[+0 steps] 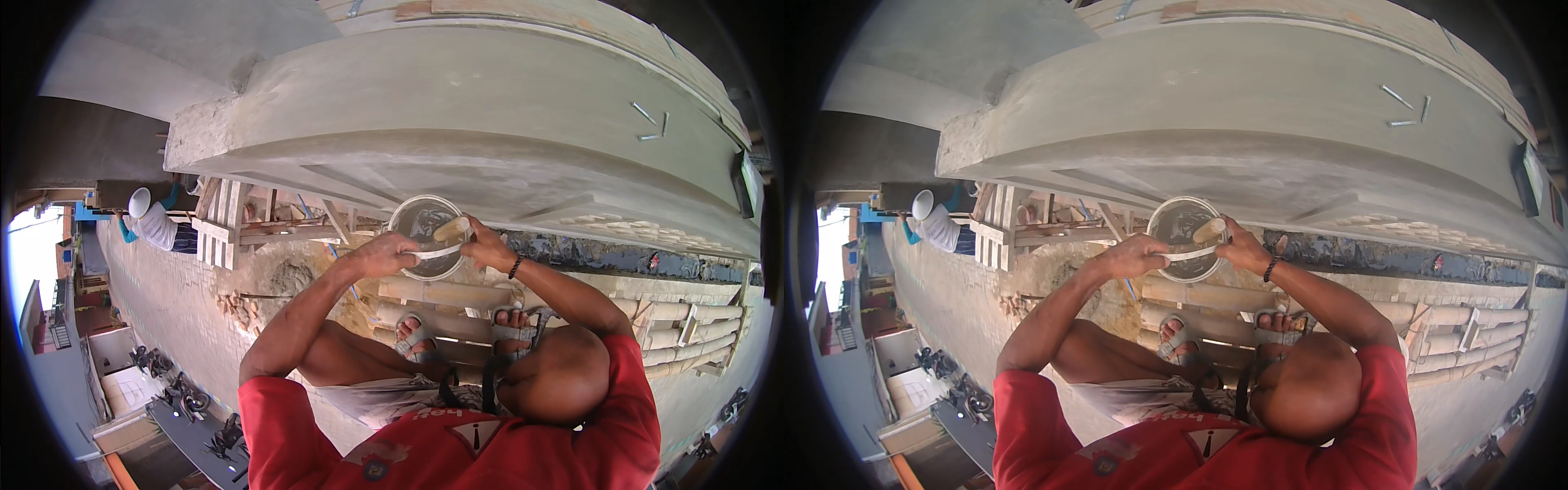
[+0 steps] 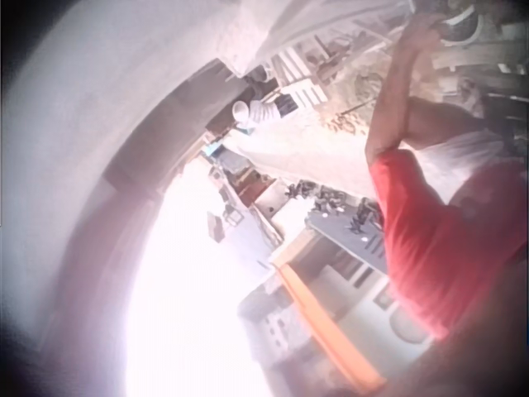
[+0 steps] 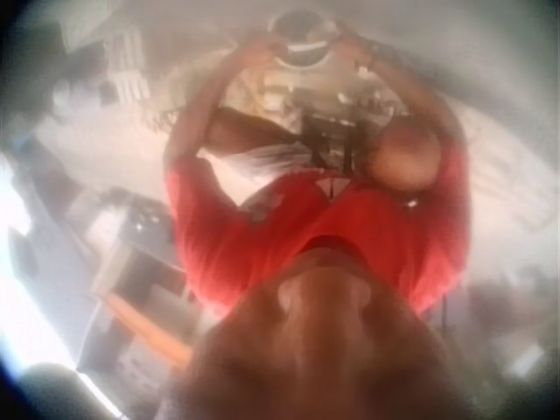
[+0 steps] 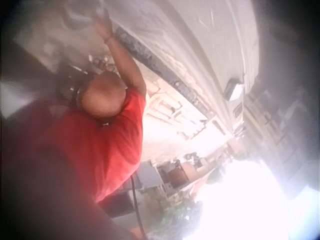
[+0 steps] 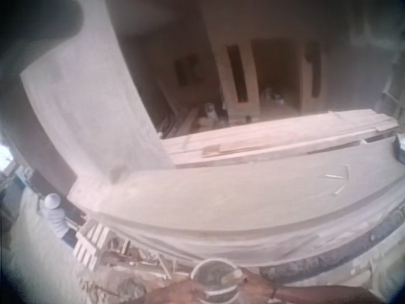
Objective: The person uses a hammer and chisel to chip away excess concrete on a curved wall section, then applies a liquid with a brush to the same area. The person works while sitting on a bamboo scaffold.
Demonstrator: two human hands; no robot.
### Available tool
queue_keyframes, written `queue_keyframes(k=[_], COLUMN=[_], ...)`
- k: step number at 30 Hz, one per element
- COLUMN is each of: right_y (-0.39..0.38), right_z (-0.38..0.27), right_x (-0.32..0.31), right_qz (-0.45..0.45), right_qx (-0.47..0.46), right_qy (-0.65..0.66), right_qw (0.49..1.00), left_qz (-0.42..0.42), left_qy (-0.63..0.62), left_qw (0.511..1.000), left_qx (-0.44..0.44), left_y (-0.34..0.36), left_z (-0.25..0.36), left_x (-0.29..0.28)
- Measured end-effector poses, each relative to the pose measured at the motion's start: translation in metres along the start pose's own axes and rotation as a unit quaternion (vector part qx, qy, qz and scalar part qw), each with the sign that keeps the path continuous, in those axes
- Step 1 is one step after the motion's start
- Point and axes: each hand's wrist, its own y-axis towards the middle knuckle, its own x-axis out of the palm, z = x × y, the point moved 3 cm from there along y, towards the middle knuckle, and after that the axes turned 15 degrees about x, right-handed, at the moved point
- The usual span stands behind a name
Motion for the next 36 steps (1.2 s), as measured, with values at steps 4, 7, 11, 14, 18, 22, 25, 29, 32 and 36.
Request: queue_keyframes(k=[4, 7, 11, 14, 18, 22, 25, 29, 32, 36], right_y=[0.006, 0.011, 0.002, -0.004, 0.008, 0.015, 0.017, 0.017, 0.017, 0.012], right_z=[0.008, 0.013, 0.001, -0.015, -0.023, -0.031, -0.032, -0.031, -0.031, -0.031], right_x=[-0.002, -0.005, -0.008, -0.003, -0.005, -0.003, -0.004, -0.004, -0.001, -0.002], right_qz=[0.003, 0.064, 0.128, 0.178, 0.151, 0.178, 0.194, 0.195, 0.192, 0.193], right_qx=[-0.043, -0.082, -0.145, -0.241, -0.217, -0.234, -0.252, -0.259, -0.269, -0.277], right_qy=[-0.043, -0.095, -0.114, -0.15, -0.13, -0.158, -0.169, -0.173, -0.179, -0.176], right_qw=[0.998, 0.99, 0.975, 0.942, 0.956, 0.943, 0.933, 0.93, 0.927, 0.925], left_qz=[0.016, -0.076, -0.144, -0.142, -0.15, -0.152, -0.114, 0.078, 0.271, 0.299], left_qy=[0.056, 0.06, 0.049, 0.034, 0.091, 0.119, 0.069, -0.01, 0.114, -0.021], left_qw=[0.997, 0.994, 0.987, 0.987, 0.981, 0.979, 0.99, 0.995, 0.943, 0.901], left_qx=[0.052, 0.053, 0.056, 0.066, 0.081, 0.059, 0.042, -0.067, -0.157, -0.315], left_y=[-0.009, -0.006, -0.009, -0.01, -0.009, -0.012, -0.01, -0.003, -0.012, -0.012], left_z=[-0.003, -0.003, -0.003, -0.005, -0.006, -0.014, -0.016, -0.017, -0.07, -0.122], left_x=[0.011, 0.016, 0.031, 0.04, 0.045, 0.052, 0.052, 0.022, 0.012, 0.038])
